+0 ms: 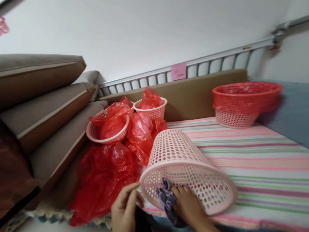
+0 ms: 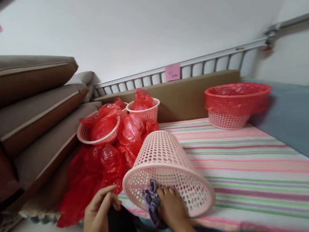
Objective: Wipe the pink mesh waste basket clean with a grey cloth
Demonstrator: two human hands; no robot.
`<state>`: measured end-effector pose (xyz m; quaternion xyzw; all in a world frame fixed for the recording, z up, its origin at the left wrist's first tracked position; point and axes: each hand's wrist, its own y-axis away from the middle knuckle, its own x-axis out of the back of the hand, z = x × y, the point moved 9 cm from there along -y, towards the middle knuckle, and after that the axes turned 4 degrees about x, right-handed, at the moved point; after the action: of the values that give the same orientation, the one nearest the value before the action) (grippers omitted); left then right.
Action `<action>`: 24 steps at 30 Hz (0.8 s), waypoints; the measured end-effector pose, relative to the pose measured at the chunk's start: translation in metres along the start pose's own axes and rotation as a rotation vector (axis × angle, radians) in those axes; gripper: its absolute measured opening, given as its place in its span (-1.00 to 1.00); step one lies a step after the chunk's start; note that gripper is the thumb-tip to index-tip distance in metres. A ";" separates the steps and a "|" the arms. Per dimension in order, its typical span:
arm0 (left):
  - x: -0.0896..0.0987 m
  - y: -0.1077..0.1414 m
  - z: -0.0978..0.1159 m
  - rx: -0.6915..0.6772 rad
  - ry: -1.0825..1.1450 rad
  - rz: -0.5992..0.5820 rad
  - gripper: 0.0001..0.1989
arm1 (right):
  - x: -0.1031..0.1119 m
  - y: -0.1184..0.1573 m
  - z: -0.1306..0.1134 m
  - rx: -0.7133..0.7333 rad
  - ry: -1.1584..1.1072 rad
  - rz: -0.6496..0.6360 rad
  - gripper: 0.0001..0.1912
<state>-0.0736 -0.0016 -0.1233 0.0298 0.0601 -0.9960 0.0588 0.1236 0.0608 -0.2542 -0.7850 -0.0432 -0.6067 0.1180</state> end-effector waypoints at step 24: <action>-0.081 -0.070 -0.198 0.578 -0.066 -0.404 -0.22 | 0.013 0.002 0.047 -0.130 0.012 0.063 -0.57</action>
<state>0.0090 0.1008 -0.3063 0.0003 -0.2215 -0.9638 -0.1483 0.1719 0.0692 -0.2535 -0.7882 0.0219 -0.6090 0.0860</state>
